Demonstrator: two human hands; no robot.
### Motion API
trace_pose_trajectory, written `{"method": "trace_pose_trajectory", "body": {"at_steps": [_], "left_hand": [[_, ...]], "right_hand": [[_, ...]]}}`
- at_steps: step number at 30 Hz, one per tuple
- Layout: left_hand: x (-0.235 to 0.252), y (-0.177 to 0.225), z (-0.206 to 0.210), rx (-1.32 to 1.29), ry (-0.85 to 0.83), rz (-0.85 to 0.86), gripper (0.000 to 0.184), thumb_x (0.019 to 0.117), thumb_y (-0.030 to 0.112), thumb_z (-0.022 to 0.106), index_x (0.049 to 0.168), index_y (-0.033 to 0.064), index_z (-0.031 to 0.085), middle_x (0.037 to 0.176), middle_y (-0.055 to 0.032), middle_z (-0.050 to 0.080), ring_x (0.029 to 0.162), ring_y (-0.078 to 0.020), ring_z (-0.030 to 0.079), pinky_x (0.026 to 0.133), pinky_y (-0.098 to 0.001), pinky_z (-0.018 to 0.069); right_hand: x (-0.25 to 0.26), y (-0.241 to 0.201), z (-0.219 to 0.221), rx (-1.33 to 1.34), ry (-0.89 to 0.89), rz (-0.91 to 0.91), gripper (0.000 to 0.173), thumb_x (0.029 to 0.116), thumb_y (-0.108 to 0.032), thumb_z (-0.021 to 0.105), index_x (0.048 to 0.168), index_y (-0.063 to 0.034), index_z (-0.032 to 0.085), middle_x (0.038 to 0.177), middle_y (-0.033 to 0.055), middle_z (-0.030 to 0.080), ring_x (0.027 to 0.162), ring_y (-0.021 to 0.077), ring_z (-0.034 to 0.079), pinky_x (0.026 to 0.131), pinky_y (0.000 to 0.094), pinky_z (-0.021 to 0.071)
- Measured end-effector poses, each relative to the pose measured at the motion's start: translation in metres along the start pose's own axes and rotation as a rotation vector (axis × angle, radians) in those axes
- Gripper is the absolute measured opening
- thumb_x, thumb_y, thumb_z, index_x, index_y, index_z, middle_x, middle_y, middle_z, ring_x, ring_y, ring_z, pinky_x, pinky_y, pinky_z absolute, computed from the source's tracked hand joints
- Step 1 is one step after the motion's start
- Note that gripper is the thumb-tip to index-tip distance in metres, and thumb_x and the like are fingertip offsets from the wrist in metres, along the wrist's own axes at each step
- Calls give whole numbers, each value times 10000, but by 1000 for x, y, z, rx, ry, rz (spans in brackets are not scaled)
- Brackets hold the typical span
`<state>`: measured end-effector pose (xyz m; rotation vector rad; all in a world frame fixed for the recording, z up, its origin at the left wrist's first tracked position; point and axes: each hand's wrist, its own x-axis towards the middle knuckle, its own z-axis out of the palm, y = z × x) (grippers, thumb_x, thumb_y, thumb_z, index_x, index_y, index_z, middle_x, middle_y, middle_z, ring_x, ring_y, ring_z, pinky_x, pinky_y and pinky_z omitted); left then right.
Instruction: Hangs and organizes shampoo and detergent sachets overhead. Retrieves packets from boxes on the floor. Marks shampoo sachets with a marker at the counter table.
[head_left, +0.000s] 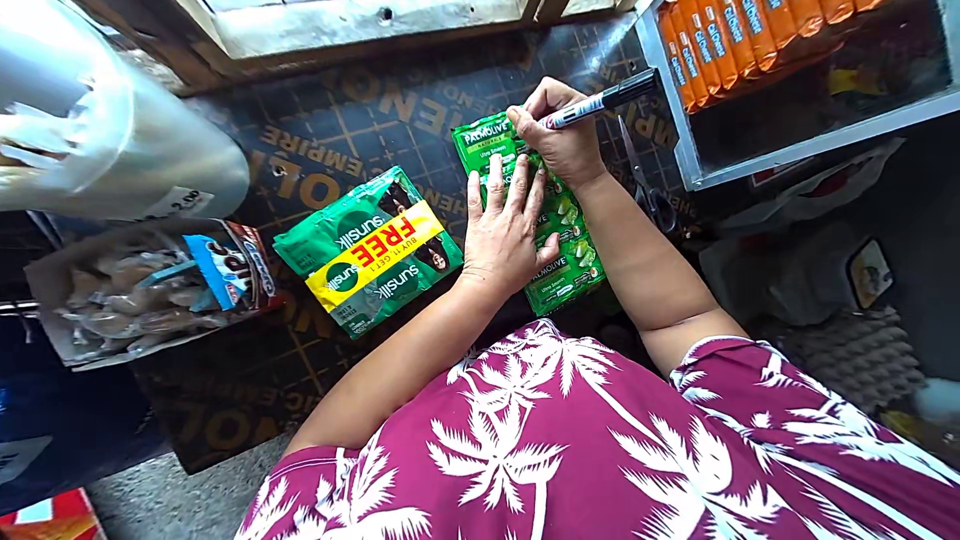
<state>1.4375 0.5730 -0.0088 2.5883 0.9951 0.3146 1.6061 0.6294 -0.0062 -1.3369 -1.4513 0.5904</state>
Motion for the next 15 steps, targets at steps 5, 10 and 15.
{"method": "trace_pose_trajectory", "body": {"at_steps": [5,10,15], "left_hand": [[-1,0,0,-13,28,16,765,955,580,490,1578,144,408,1662,-152,305,1541,-420,221,1224,-643,90],[-1,0,2,-37,121,65,684,941,516,562,1477,91,541,1579,-192,434,1483,-427,350,1225,-573,206],[0,-2,-3,-116,71,36,803,912,528,622,1495,-5,475,1577,-206,429,1493,-398,347,1241,-537,204]], "right_hand": [[0,1,-1,-16,3,-2,193,911,-14,673,768,-95,571,698,-56,578,623,6,542,590,182,458],[1,2,1,-31,28,41,176,928,-47,682,793,-91,578,705,-45,586,607,25,558,572,200,482],[2,-5,-9,168,74,84,114,969,-59,636,867,-80,589,780,-9,686,593,58,621,515,224,523]]}}
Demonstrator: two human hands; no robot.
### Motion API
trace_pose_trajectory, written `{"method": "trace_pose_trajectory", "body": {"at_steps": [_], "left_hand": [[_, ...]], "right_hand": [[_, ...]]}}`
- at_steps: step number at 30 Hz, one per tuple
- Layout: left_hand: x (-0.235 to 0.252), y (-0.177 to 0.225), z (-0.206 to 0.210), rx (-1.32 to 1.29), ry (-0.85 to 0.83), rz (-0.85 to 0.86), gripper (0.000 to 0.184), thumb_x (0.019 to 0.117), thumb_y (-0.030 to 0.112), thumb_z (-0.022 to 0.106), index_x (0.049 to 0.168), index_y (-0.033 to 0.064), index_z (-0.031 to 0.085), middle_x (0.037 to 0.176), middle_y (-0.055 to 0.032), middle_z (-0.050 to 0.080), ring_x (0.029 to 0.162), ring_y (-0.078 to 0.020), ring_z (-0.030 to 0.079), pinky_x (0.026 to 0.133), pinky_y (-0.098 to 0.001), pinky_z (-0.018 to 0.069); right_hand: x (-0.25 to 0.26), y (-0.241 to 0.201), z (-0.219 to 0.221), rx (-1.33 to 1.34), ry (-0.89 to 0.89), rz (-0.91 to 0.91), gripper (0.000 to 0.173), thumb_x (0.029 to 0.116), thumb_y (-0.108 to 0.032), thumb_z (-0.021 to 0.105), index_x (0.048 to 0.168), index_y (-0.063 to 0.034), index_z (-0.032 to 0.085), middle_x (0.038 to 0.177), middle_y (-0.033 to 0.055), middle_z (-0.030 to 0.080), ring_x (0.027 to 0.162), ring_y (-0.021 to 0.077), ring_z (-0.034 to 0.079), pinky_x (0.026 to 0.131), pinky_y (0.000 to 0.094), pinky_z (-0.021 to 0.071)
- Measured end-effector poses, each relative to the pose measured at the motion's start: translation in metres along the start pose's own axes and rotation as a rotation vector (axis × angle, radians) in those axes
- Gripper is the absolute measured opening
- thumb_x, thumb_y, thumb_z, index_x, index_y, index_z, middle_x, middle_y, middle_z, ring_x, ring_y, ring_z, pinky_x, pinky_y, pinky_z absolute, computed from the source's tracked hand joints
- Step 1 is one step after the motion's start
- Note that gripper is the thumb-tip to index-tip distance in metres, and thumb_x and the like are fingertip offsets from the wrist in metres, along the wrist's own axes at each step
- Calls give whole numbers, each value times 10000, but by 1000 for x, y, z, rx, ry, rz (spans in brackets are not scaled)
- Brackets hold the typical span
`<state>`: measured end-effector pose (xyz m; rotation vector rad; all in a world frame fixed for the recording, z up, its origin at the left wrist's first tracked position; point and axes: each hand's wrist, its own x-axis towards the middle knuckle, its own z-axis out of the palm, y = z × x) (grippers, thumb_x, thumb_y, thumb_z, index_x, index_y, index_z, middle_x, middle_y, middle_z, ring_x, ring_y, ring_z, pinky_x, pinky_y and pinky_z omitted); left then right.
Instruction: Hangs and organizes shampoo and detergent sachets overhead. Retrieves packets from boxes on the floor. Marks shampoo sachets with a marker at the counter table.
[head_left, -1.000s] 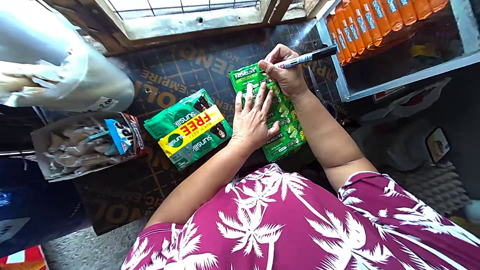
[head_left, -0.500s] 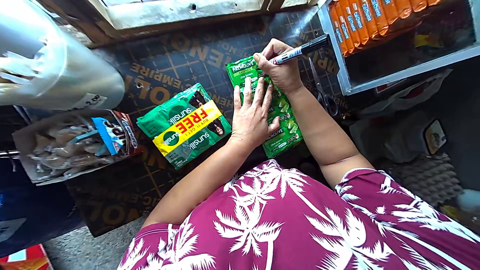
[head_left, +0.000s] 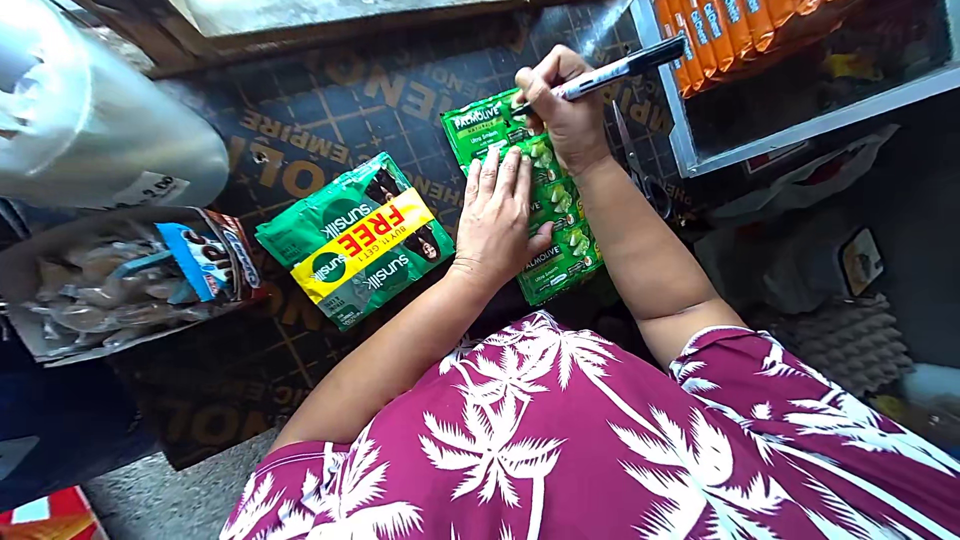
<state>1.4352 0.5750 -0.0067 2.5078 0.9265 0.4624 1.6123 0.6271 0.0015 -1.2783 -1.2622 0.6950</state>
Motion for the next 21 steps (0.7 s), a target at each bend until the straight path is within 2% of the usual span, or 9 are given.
{"method": "trace_pose_trajectory", "body": {"at_steps": [2,4,6,9,14,21], "left_hand": [[1,-1,-3,-54,-11,-31,894,881,539,678,1515,-34,417,1571,-219,423,1497,-378,343,1251,-502,202],[2,-2,-5,-132,41,-42,977,839,505,757,1529,-54,350,1529,-243,459,1467,-376,395,1244,-479,235],[2,-4,-4,-229,101,-53,1040,815,461,810,1556,-39,279,1516,-226,474,1441,-361,427,1236,-456,261],[4,-5,-6,-346,135,-82,1085,813,362,844,1588,-22,189,1480,-195,514,1396,-356,467,1212,-450,312],[4,-3,-6,-356,136,-107,1127,793,323,866,1599,-13,154,1486,-201,501,1406,-367,452,1199,-449,336],[4,-2,-6,-331,114,-116,1119,793,326,863,1597,-15,163,1490,-190,501,1416,-366,442,1211,-456,316]], "right_hand": [[-6,-15,-9,87,65,40,106,1006,-80,580,905,-93,555,815,-4,684,590,49,616,496,200,517],[-18,-28,-16,143,105,80,139,1033,-96,548,904,-121,503,788,-18,632,565,32,564,478,172,477],[-37,-33,-20,115,106,85,160,1009,-109,585,872,-147,511,746,-53,597,560,18,519,486,176,430],[-62,-30,-20,7,55,45,163,958,-79,655,848,-135,548,760,-61,598,628,19,555,541,187,464],[-65,-20,-15,-52,46,-51,168,902,21,685,834,-82,572,757,-37,615,674,19,582,616,183,498],[-65,-12,-9,-67,45,-75,168,892,24,698,830,-72,575,789,-14,626,725,32,597,657,188,502]]}}
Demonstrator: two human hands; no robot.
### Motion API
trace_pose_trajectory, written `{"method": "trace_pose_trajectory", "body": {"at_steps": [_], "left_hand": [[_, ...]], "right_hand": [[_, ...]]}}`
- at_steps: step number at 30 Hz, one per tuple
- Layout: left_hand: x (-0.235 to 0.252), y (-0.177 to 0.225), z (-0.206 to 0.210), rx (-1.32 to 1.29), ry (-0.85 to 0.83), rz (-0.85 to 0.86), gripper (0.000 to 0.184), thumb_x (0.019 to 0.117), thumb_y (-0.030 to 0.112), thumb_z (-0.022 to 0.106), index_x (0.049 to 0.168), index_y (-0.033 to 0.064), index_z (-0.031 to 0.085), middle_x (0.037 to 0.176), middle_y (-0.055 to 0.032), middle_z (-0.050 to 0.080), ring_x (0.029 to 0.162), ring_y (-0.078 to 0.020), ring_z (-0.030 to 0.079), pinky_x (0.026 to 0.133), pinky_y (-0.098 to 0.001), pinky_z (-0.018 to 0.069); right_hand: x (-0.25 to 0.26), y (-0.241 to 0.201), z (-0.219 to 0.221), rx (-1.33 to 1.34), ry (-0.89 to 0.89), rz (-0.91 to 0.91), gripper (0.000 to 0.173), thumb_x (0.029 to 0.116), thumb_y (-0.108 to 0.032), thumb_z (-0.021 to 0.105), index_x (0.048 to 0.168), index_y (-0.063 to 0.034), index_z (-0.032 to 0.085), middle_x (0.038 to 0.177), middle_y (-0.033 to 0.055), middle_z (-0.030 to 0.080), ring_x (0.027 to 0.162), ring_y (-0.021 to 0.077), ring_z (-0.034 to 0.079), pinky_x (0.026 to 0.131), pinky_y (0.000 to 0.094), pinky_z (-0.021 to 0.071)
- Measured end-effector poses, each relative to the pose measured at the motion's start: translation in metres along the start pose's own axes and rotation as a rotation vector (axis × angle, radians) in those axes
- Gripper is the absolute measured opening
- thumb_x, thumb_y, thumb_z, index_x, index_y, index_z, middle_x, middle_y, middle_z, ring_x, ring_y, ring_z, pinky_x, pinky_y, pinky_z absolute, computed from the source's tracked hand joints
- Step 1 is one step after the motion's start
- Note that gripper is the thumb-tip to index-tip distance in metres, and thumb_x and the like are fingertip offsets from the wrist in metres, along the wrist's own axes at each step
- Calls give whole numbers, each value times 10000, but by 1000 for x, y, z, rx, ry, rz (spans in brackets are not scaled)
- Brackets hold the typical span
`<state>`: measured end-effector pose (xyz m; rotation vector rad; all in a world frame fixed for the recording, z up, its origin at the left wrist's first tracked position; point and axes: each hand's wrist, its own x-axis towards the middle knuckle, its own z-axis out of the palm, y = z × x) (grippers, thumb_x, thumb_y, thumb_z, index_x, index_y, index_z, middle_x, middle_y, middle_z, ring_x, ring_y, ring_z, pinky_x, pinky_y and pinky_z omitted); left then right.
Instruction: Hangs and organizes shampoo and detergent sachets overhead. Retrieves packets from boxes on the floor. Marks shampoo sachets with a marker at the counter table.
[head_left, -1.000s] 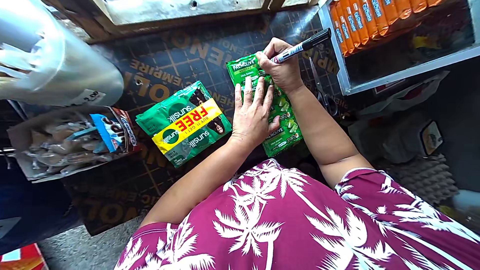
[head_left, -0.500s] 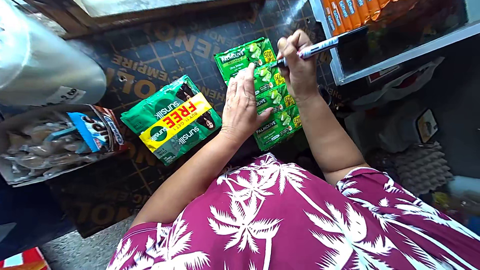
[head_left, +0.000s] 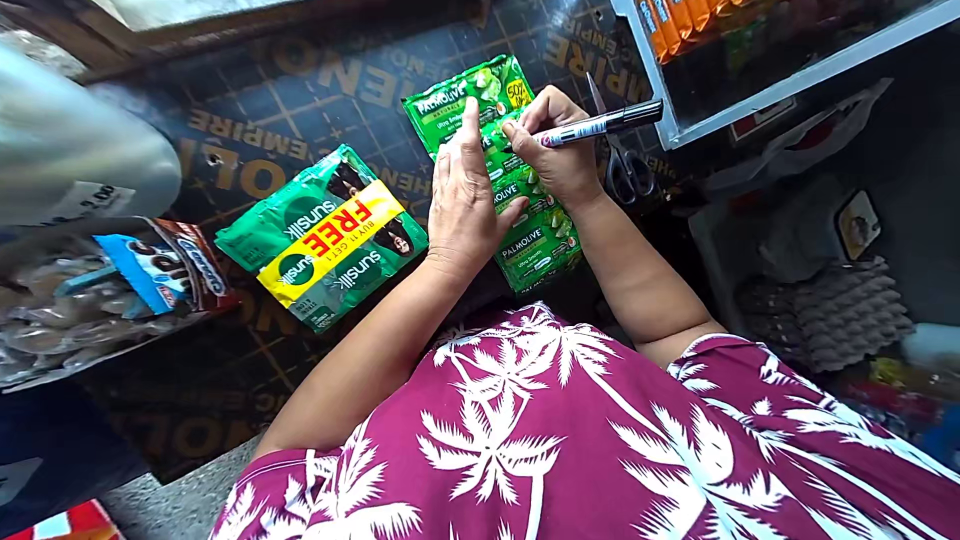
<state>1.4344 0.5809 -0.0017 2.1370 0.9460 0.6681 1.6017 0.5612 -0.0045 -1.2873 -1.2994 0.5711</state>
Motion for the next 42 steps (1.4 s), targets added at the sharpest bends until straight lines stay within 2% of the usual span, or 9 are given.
{"method": "trace_pose_trajectory", "body": {"at_steps": [18,24,26,29,32,34,37,40,42], "left_hand": [[-1,0,2,28,29,47,1081,792,322,850,1581,-38,205,1481,-198,514,1411,-363,453,1217,-457,297],[-1,-2,1,-51,65,48,1077,817,335,815,1594,-28,162,1474,-232,485,1381,-379,459,1171,-467,361],[-1,0,-1,0,110,40,1064,801,359,817,1584,-30,211,1491,-240,481,1421,-417,404,1194,-519,300],[-2,0,-3,78,130,-23,1053,812,423,777,1593,-1,213,1561,-238,403,1496,-454,272,1213,-649,116],[0,0,-3,14,152,-86,1021,857,361,736,1598,-34,156,1638,-270,249,1538,-469,152,1240,-609,92],[2,-1,-4,-87,187,-143,1005,874,314,706,1598,-54,113,1663,-270,160,1557,-415,126,1267,-536,104],[10,1,-9,-281,237,-241,976,884,245,686,1596,-56,90,1661,-268,134,1545,-339,195,1259,-435,195],[24,12,-22,-486,251,-408,1008,868,236,707,1606,-7,66,1637,-270,161,1452,-283,370,1131,-366,413],[39,9,-30,-624,314,-525,1026,836,236,729,1606,22,87,1594,-274,236,1391,-316,434,1044,-414,501]], "right_hand": [[2,2,1,-33,6,-9,177,905,10,692,817,-78,566,784,-15,614,734,32,591,672,192,498],[12,2,3,28,123,99,185,927,-6,678,832,-94,546,759,-25,595,595,30,559,518,185,489],[14,3,5,29,152,95,183,932,-24,681,831,-97,547,743,-31,586,581,27,552,506,181,480],[13,1,0,147,196,115,152,1006,-113,639,895,-78,542,794,9,642,560,52,582,486,202,514],[13,0,-5,303,285,172,175,1084,-153,494,940,-58,522,816,58,680,505,78,592,453,211,527],[12,-1,-5,352,344,239,214,1107,-188,436,946,-67,509,813,58,671,500,71,576,451,194,509],[14,-3,-4,405,384,297,223,1118,-229,421,979,-72,495,818,64,662,504,76,565,451,192,492],[12,-2,-6,414,382,274,207,1107,-205,448,981,-50,501,819,73,659,496,77,557,447,195,493],[12,0,-7,431,373,260,213,1105,-200,454,972,-45,512,815,76,670,495,78,562,448,195,496]]}}
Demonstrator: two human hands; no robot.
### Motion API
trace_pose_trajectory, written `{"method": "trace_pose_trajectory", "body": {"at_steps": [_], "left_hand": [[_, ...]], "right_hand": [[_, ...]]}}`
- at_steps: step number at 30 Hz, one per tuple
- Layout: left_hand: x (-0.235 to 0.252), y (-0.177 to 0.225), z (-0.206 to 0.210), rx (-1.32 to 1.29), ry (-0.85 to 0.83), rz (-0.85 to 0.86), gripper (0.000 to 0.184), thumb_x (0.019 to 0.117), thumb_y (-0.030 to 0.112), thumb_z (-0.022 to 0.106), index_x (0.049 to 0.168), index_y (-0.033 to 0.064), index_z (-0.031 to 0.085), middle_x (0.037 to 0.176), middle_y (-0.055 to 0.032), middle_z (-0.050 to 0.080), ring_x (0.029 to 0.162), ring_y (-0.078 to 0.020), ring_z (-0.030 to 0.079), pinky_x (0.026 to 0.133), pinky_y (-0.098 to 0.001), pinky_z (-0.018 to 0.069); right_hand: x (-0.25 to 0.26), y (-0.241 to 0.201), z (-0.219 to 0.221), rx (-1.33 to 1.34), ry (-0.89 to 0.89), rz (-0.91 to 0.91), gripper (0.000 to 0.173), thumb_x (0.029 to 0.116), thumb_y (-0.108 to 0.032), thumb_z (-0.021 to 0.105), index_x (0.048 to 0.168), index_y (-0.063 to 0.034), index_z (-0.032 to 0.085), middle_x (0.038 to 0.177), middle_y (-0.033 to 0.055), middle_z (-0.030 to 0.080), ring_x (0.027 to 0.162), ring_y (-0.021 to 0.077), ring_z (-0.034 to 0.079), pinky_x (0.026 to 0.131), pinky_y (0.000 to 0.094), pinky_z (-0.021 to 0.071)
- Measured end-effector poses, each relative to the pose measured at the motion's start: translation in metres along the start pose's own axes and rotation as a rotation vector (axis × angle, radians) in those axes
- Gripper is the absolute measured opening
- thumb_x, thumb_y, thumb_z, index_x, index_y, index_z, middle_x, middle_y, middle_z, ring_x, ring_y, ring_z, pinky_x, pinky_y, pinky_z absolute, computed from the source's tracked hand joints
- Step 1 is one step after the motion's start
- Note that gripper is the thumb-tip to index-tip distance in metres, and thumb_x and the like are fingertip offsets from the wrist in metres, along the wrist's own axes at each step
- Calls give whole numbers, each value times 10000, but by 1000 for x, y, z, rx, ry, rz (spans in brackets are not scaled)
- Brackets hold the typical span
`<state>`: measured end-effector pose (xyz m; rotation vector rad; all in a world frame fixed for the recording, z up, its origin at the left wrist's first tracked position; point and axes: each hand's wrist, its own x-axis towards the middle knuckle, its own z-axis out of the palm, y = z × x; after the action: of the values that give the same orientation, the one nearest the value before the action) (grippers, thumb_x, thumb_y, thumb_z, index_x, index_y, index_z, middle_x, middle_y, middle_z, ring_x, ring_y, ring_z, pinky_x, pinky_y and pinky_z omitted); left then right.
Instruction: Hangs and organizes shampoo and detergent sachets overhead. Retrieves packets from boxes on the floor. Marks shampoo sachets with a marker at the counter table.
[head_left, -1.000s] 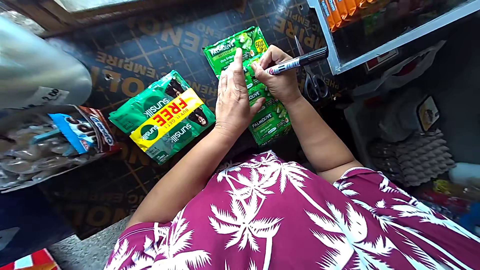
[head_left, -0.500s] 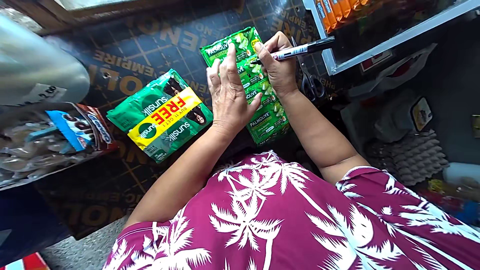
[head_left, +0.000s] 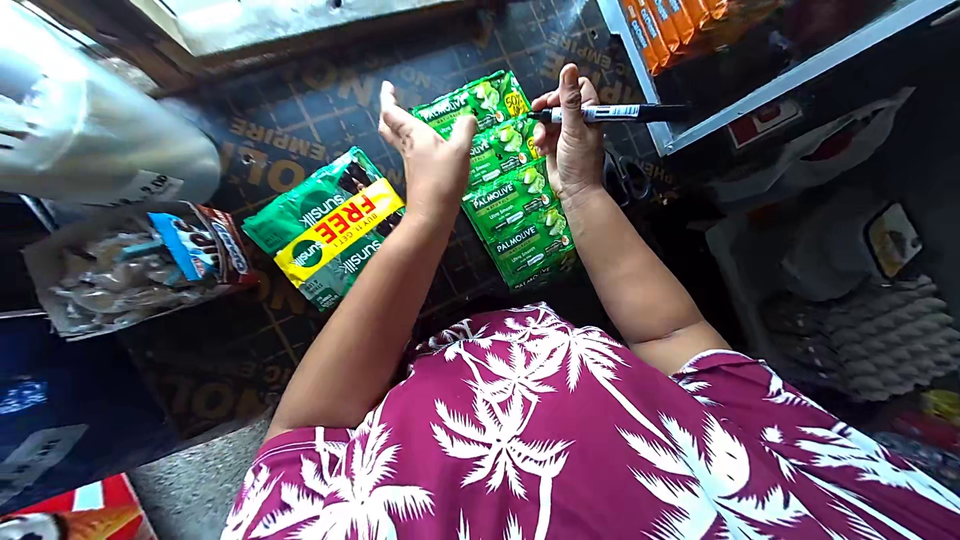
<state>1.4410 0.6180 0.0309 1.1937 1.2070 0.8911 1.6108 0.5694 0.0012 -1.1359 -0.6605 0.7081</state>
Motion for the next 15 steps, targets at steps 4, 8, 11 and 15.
{"method": "trace_pose_trajectory", "body": {"at_steps": [4,8,11,15], "left_hand": [[8,-1,-2,-224,-43,-188,682,995,232,628,1533,28,261,1379,-188,513,1203,-246,600,971,-420,559],[-9,-11,10,-352,-98,-142,220,1064,93,501,1264,0,509,1021,-113,695,896,-179,729,816,-362,628],[-15,-2,13,-456,-108,-72,232,1069,41,460,1299,6,470,1040,-113,687,920,-186,727,832,-372,629],[-19,25,11,-478,-135,55,207,1066,26,460,1270,-1,476,1029,-107,692,931,-198,727,849,-386,628]], "right_hand": [[-1,-2,0,50,-5,25,232,1116,-217,426,974,-55,511,814,70,658,485,76,550,442,194,495],[0,-6,-4,149,-31,14,231,1116,-212,405,959,-86,519,823,46,666,494,64,550,443,190,485],[-4,-25,-10,210,-61,-8,194,1107,-185,406,985,-101,531,890,32,662,531,49,547,469,181,479],[-15,-60,-17,261,-154,-81,199,1091,-151,375,971,-117,530,913,13,668,531,34,542,471,174,480]]}}
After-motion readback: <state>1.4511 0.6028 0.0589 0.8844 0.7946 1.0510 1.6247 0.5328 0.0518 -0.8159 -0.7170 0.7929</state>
